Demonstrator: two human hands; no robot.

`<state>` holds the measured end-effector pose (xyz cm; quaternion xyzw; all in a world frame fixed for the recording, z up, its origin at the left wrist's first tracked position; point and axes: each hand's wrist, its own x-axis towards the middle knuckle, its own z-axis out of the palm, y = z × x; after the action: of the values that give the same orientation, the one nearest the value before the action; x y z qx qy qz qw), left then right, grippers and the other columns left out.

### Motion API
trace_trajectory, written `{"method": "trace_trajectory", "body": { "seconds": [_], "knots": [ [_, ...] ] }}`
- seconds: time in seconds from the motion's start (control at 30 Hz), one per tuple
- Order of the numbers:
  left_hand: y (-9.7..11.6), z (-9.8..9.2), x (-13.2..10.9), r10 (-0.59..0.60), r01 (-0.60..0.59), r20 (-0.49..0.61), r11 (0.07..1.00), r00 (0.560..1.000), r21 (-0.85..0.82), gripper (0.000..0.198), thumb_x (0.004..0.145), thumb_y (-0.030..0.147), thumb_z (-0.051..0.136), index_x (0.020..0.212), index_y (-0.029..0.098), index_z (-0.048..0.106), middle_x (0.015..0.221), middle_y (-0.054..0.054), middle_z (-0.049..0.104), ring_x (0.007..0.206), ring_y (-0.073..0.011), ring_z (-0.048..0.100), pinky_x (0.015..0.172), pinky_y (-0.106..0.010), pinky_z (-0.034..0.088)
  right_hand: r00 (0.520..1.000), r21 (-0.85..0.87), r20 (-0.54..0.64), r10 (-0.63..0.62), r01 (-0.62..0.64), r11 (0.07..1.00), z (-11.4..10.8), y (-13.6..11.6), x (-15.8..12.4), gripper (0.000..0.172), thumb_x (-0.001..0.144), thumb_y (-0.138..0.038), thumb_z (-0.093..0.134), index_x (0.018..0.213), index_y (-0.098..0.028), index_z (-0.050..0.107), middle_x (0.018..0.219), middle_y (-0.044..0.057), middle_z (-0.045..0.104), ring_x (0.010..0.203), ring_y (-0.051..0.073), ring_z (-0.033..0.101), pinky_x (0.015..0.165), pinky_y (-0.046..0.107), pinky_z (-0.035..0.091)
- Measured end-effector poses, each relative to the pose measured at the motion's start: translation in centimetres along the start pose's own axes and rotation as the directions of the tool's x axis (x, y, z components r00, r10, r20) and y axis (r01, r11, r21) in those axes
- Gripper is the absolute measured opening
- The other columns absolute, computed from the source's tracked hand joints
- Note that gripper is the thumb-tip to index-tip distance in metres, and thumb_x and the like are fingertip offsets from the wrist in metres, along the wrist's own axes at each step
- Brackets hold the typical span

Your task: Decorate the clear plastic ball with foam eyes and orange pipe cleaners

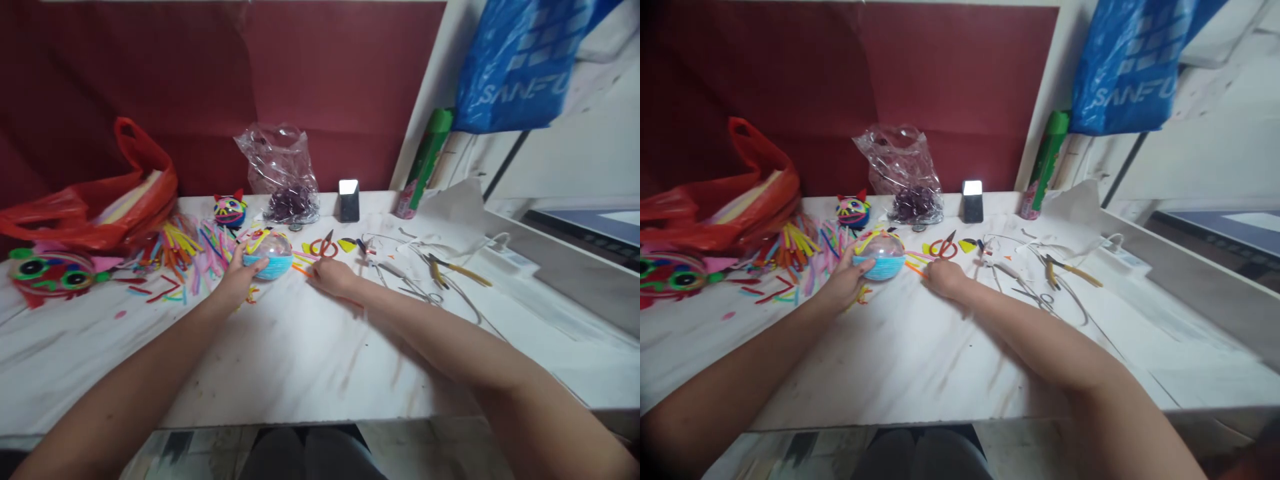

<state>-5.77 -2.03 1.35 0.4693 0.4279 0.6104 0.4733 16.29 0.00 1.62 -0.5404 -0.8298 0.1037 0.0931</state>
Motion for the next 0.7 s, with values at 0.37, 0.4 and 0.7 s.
{"method": "trace_trajectory", "body": {
  "seconds": [0.37, 0.4, 0.7],
  "knots": [
    [-1.2, -1.5, -0.1, -0.076, 0.027, 0.294, 0.986, 0.953, 0.167, 0.086, 0.054, 0.03, 0.083, 0.13, 0.027, 0.041, 0.119, -0.006, 0.061, 0.1, -0.0221, 0.063, 0.081, -0.033, 0.052, 0.915, 0.606, -0.394, 0.088, 0.187, 0.773, -5.9, 0.3, -1.1, 0.026, 0.09, -0.036, 0.045, 0.095, -0.016, 0.059, 0.068, 0.001, 0.06, 0.052, 0.01, 0.05, 0.049, 0.022, 0.041],
    [-1.3, -1.3, -0.3, -0.083, 0.017, 0.326, 0.98, 0.942, 0.199, 0.09, 0.053, 0.03, 0.084, 0.131, 0.027, 0.04, 0.121, -0.007, 0.06, 0.105, -0.0241, 0.062, 0.083, -0.034, 0.051, 0.892, 0.646, -0.444, 0.084, 0.254, 0.72, -6.8, 0.2, -1.9, 0.028, 0.085, -0.044, 0.053, 0.088, -0.017, 0.061, 0.064, -0.001, 0.057, 0.051, 0.01, 0.048, 0.049, 0.022, 0.04],
    [-0.9, -0.4, -1.3, -0.076, -0.029, 0.406, 0.968, 0.911, 0.248, 0.097, 0.054, 0.035, 0.085, 0.135, 0.022, 0.035, 0.124, -0.012, 0.059, 0.107, -0.0285, 0.061, 0.083, -0.036, 0.051, 0.92, 0.456, -0.294, -0.259, 0.373, 0.808, -6.0, -1.5, -5.2, 0.025, 0.078, -0.036, 0.057, 0.06, -0.018, 0.061, 0.066, 0.003, 0.063, 0.063, 0.015, 0.057, 0.059, 0.027, 0.044]
  ]
}}
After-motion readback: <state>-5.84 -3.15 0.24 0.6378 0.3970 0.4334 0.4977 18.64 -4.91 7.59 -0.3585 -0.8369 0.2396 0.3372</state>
